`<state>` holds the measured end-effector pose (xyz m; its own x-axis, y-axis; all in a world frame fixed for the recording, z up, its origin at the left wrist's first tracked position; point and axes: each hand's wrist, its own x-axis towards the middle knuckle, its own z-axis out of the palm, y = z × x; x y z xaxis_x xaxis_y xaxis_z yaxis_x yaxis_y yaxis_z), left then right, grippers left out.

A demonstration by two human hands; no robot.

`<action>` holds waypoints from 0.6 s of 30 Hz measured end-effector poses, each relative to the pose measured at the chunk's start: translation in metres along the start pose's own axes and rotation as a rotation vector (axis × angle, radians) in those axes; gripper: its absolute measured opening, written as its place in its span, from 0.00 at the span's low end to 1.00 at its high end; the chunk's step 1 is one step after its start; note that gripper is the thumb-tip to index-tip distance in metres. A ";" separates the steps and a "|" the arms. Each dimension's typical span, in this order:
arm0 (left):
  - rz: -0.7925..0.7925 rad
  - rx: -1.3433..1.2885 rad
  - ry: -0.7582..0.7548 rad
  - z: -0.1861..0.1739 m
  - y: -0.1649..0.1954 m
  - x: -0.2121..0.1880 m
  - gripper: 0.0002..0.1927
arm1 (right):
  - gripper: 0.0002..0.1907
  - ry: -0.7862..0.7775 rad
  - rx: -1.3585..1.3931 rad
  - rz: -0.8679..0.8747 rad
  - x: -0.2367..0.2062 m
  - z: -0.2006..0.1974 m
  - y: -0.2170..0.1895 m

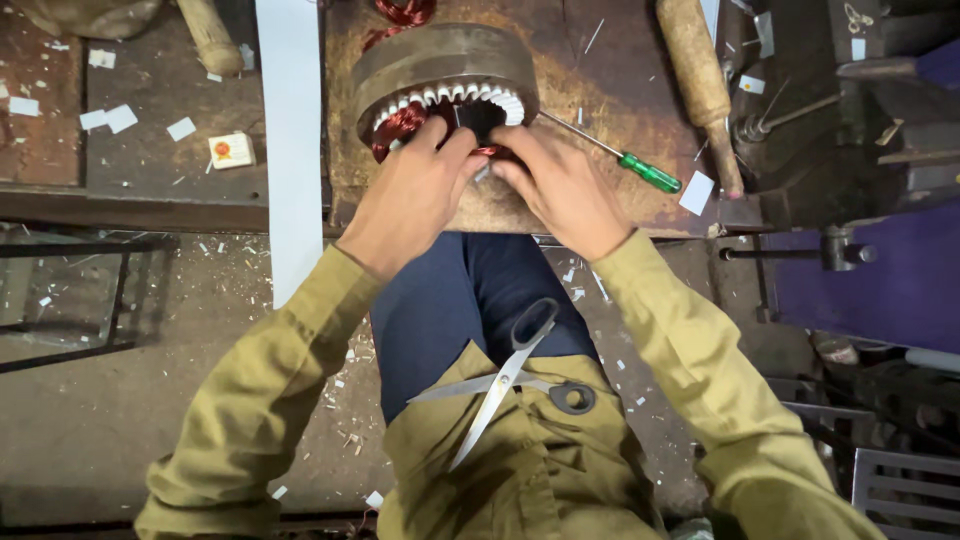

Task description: The person winds copper wire around a slotted metal stator core, using a wooden mallet to tap the coils into place. They insert white insulating paper between layers and continue winding the wire by hand.

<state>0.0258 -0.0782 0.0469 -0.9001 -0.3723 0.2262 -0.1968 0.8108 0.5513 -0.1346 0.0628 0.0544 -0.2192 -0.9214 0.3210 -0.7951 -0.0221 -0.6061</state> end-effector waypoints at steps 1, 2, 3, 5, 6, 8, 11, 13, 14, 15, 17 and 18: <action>0.036 -0.022 -0.010 -0.004 -0.004 0.002 0.11 | 0.13 0.007 -0.010 0.017 -0.001 -0.004 -0.001; 0.070 -0.044 -0.018 -0.009 -0.007 0.003 0.11 | 0.14 0.013 -0.019 0.032 -0.002 -0.008 -0.003; 0.122 -0.093 -0.011 -0.017 -0.011 0.002 0.11 | 0.13 0.097 0.074 0.220 -0.002 -0.012 -0.003; 0.232 -0.181 0.013 -0.035 -0.017 0.000 0.14 | 0.15 0.261 0.264 0.583 0.003 -0.019 -0.003; 0.108 -0.188 0.008 -0.040 -0.014 -0.003 0.16 | 0.15 0.258 0.229 0.402 0.008 -0.021 -0.002; -0.136 -0.207 -0.023 -0.045 -0.004 -0.012 0.21 | 0.21 0.249 0.162 0.060 0.017 -0.018 -0.001; -0.215 -0.368 0.556 -0.029 0.027 -0.034 0.11 | 0.33 0.173 0.204 0.205 0.022 0.002 -0.007; -0.292 -0.496 0.647 -0.011 0.047 -0.040 0.15 | 0.32 0.251 0.253 0.268 0.014 0.014 -0.017; -0.341 -0.556 0.694 -0.002 0.054 -0.040 0.17 | 0.31 0.279 0.286 0.300 0.006 0.021 -0.025; -0.265 -0.489 0.722 0.005 0.059 -0.037 0.20 | 0.33 0.310 0.262 0.265 -0.004 0.027 -0.033; -0.117 -0.357 0.765 0.015 0.069 -0.026 0.27 | 0.35 0.365 0.215 0.196 -0.026 0.035 -0.049; -0.136 -0.350 0.798 0.018 0.072 -0.019 0.28 | 0.34 0.329 0.221 0.176 -0.036 0.036 -0.053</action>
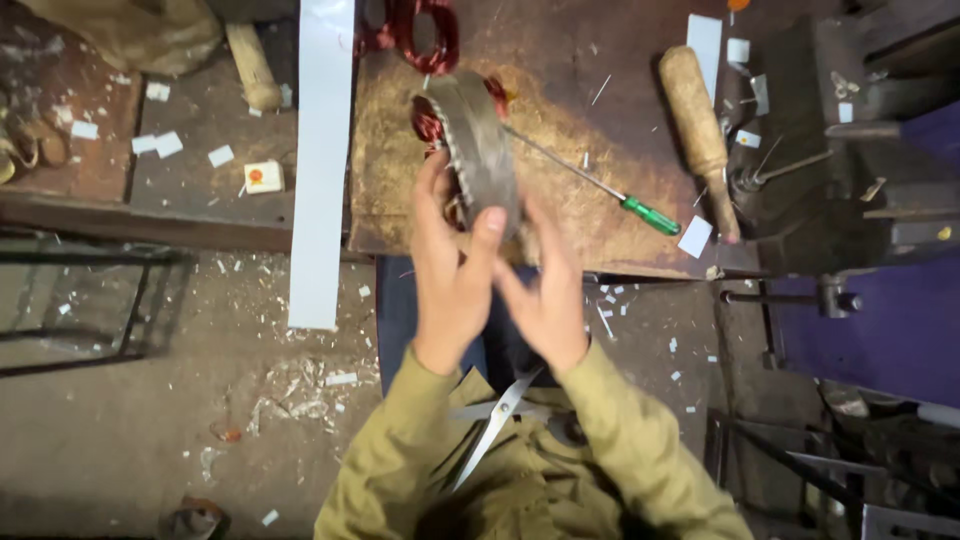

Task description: The person winds copper wire around a slotted metal stator core, using a wooden mallet to tap the coils into place. They insert white insulating paper between layers and continue winding the wire by hand.

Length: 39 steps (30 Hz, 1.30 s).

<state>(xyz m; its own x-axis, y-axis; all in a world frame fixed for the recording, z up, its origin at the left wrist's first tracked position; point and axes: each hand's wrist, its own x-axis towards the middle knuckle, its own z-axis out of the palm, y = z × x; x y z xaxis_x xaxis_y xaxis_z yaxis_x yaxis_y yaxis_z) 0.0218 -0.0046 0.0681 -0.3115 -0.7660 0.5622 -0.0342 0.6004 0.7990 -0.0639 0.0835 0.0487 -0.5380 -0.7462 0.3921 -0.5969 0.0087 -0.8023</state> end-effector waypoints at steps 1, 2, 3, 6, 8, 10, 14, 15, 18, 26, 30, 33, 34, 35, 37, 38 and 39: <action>-0.005 0.002 0.031 0.007 0.001 0.004 0.29 | 0.33 -0.030 0.000 -0.014 -0.010 -0.004 -0.001; -0.019 0.002 0.055 0.013 0.003 0.007 0.31 | 0.31 -0.061 -0.004 -0.017 -0.020 -0.010 -0.001; -0.110 -0.033 0.003 0.014 0.001 0.013 0.27 | 0.27 -0.084 -0.010 0.005 -0.027 -0.018 0.000; -0.299 -0.097 -0.180 -0.003 -0.031 0.047 0.20 | 0.16 -0.119 -0.028 0.107 -0.037 -0.037 0.009; -0.355 -0.070 -0.336 -0.020 -0.053 0.057 0.18 | 0.12 -0.126 -0.035 0.253 -0.036 -0.041 0.012; -0.281 -0.148 -0.367 -0.026 -0.069 0.060 0.16 | 0.14 -0.133 -0.012 0.174 -0.028 -0.036 0.011; -0.098 -0.032 -0.241 -0.029 -0.070 0.048 0.17 | 0.22 -0.158 -0.111 -0.154 0.004 -0.018 0.005; -0.054 -0.004 -0.142 -0.029 -0.065 0.039 0.18 | 0.21 -0.192 -0.173 -0.158 0.013 -0.015 0.005; 0.036 0.102 0.085 -0.032 -0.048 -0.005 0.15 | 0.17 -0.292 -0.337 -0.179 0.034 -0.004 0.008; -0.062 0.223 -0.136 -0.019 -0.064 -0.060 0.13 | 0.10 -0.525 -0.314 -0.245 0.045 0.003 0.031; 0.073 0.349 -0.246 -0.022 -0.063 -0.041 0.10 | 0.13 -0.511 -0.186 -0.330 0.054 -0.017 0.043; 0.086 0.364 -0.311 -0.024 -0.058 -0.024 0.10 | 0.14 -0.513 -0.151 -0.313 0.061 -0.022 0.046; 0.118 0.370 -0.310 -0.025 -0.057 -0.018 0.10 | 0.13 -0.542 -0.147 -0.236 0.064 -0.022 0.046; 0.144 0.381 -0.310 -0.025 -0.056 -0.013 0.11 | 0.13 -0.575 -0.138 -0.156 0.066 -0.022 0.045; 0.019 0.381 -0.360 -0.024 -0.055 -0.003 0.11 | 0.12 -0.514 -0.143 -0.229 0.072 -0.019 0.043; -0.042 0.381 -0.387 -0.024 -0.055 0.000 0.11 | 0.12 -0.481 -0.145 -0.264 0.074 -0.018 0.042; 0.018 0.363 -0.360 -0.024 -0.054 0.002 0.10 | 0.12 -0.486 -0.148 -0.258 0.075 -0.018 0.042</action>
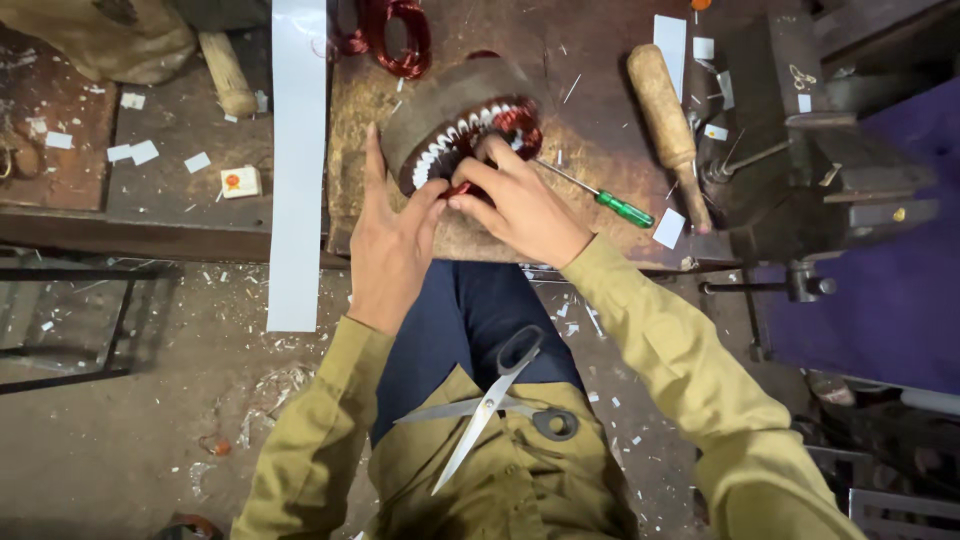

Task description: The person winds copper wire around a slotted metal stator core, using a wooden mallet to tap the coils into place. They insert white insulating paper between layers and continue winding the wire by hand.

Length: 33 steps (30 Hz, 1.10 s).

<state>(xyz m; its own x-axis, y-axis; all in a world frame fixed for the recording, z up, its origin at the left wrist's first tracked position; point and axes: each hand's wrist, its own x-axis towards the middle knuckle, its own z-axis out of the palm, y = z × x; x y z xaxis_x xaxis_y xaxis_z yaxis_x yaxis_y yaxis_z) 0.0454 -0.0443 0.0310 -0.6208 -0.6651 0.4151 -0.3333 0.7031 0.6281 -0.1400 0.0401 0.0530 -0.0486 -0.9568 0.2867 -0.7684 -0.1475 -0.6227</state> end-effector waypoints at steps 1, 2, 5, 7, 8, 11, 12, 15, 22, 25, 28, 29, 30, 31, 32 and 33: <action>0.062 -0.009 0.039 0.000 0.000 0.002 0.11 | 0.12 -0.002 -0.005 0.005 0.001 -0.001 0.000; 0.128 -0.020 0.075 0.000 0.000 0.002 0.11 | 0.12 0.000 -0.010 0.012 0.002 -0.002 0.001; 0.111 -0.081 0.044 0.002 0.000 -0.001 0.11 | 0.13 -0.023 0.037 0.015 0.001 -0.004 0.006; 0.019 -0.097 -0.022 0.004 -0.002 -0.004 0.09 | 0.15 -0.024 0.043 -0.047 -0.002 -0.002 0.009; -0.019 -0.105 -0.050 0.004 -0.002 -0.004 0.08 | 0.17 -0.018 0.041 -0.085 -0.004 0.000 0.011; 0.098 -0.068 -0.069 0.004 -0.002 -0.005 0.11 | 0.20 0.029 0.059 -0.017 -0.012 0.006 0.012; 0.132 -0.083 -0.040 0.002 0.001 -0.004 0.11 | 0.19 0.056 0.063 0.004 -0.015 0.008 0.012; 0.194 -0.094 0.108 -0.008 0.015 0.004 0.09 | 0.16 0.108 0.089 0.049 -0.021 0.014 0.013; 0.274 0.052 0.062 -0.015 0.064 0.078 0.33 | 0.20 0.279 0.029 -0.081 -0.017 0.027 0.008; 0.110 0.019 -0.084 -0.005 0.059 0.105 0.33 | 0.17 0.305 0.028 -0.020 -0.017 0.032 -0.001; 0.205 -0.069 0.045 0.003 0.045 0.100 0.27 | 0.13 0.259 -0.004 0.085 -0.018 0.032 -0.009; 0.294 -0.105 0.118 0.002 0.040 0.095 0.25 | 0.13 0.235 -0.020 0.127 -0.020 0.032 -0.012; 0.218 -0.140 0.102 0.002 0.034 0.089 0.24 | 0.12 0.243 -0.047 0.117 -0.022 0.032 -0.017; 0.152 -0.167 0.104 -0.001 0.027 0.089 0.23 | 0.12 0.256 -0.079 0.084 -0.021 0.032 -0.019; 0.090 -0.192 0.111 -0.006 0.021 0.091 0.23 | 0.11 0.272 -0.113 0.044 -0.020 0.032 -0.021; 0.021 -0.224 0.092 -0.010 0.016 0.089 0.22 | 0.12 0.257 -0.132 0.047 -0.021 0.032 -0.025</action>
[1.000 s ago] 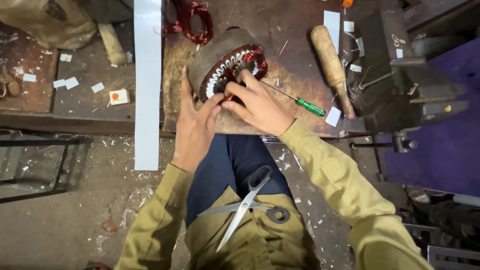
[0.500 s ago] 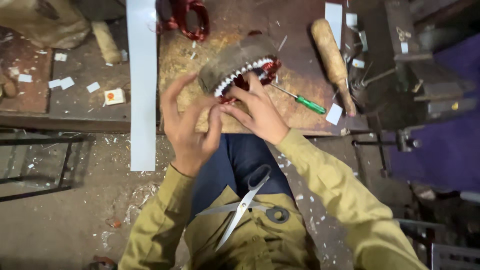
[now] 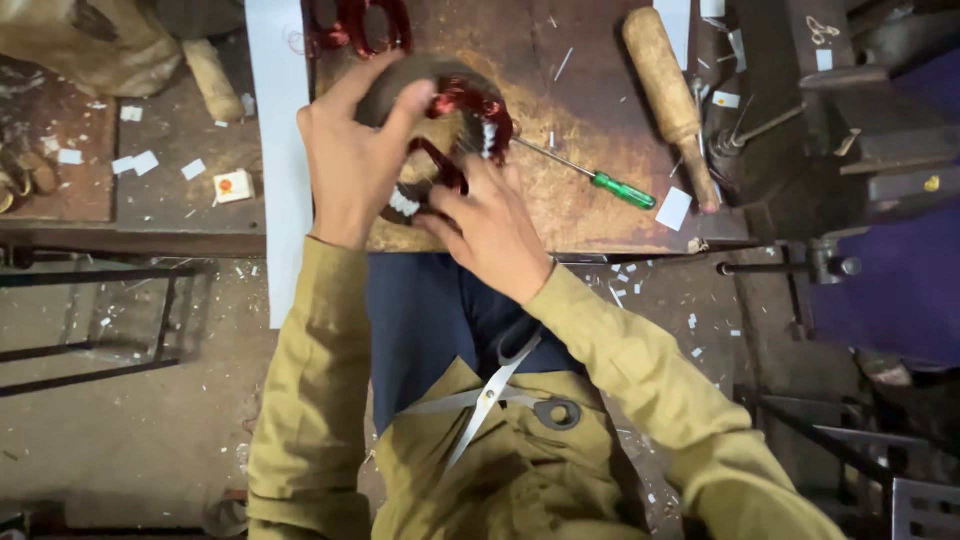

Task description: The person winds copper wire around a slotted metal stator core, using a wooden mallet to tap the coils into place. They insert white insulating paper between layers and continue winding the wire by hand.

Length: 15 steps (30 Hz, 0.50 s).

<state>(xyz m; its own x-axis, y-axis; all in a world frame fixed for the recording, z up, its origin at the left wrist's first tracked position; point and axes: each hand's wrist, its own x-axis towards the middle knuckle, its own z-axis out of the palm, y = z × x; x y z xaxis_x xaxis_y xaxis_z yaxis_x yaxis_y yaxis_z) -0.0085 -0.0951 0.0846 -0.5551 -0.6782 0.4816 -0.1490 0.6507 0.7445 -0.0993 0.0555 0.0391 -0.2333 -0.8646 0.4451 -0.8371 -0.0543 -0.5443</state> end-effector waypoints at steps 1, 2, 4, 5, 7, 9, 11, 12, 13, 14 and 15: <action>-0.075 -0.029 -0.005 -0.004 -0.002 -0.002 0.21 | 0.12 -0.019 -0.020 -0.004 -0.003 -0.001 -0.004; -0.142 -0.058 -0.005 -0.007 -0.004 -0.003 0.20 | 0.13 -0.032 -0.042 -0.016 -0.003 -0.001 -0.006; -0.236 -0.046 0.040 -0.009 -0.004 -0.010 0.20 | 0.13 0.015 -0.053 -0.053 -0.005 -0.003 -0.009; -0.310 -0.043 0.050 -0.007 -0.001 -0.020 0.20 | 0.13 0.016 -0.053 -0.053 -0.008 -0.004 -0.010; -0.089 -0.008 0.065 -0.006 0.002 -0.033 0.20 | 0.12 -0.063 -0.014 -0.016 -0.014 -0.007 -0.010; 0.080 0.024 0.081 -0.003 0.003 -0.037 0.21 | 0.12 -0.084 0.000 -0.018 -0.016 -0.009 -0.007; 0.136 0.051 0.074 -0.002 0.006 -0.043 0.22 | 0.12 -0.096 0.014 -0.013 -0.020 -0.012 -0.006; 0.144 0.039 0.059 -0.002 0.007 -0.043 0.22 | 0.12 -0.092 0.016 -0.014 -0.021 -0.013 -0.005; 0.147 0.030 0.050 -0.002 0.009 -0.043 0.22 | 0.13 -0.095 0.021 -0.020 -0.023 -0.015 -0.004; 0.141 0.022 0.037 -0.003 0.012 -0.044 0.23 | 0.13 -0.103 0.030 -0.021 -0.025 -0.016 -0.004; 0.156 0.061 0.026 -0.003 0.015 -0.045 0.24 | 0.14 -0.106 0.041 -0.041 -0.028 -0.017 -0.004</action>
<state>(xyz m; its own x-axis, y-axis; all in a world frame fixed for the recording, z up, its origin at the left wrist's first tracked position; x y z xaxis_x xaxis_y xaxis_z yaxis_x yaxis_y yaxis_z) 0.0173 -0.0556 0.0755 -0.5541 -0.5751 0.6019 -0.1121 0.7680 0.6306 -0.0978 0.0884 0.0414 -0.1438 -0.9092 0.3907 -0.8235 -0.1090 -0.5568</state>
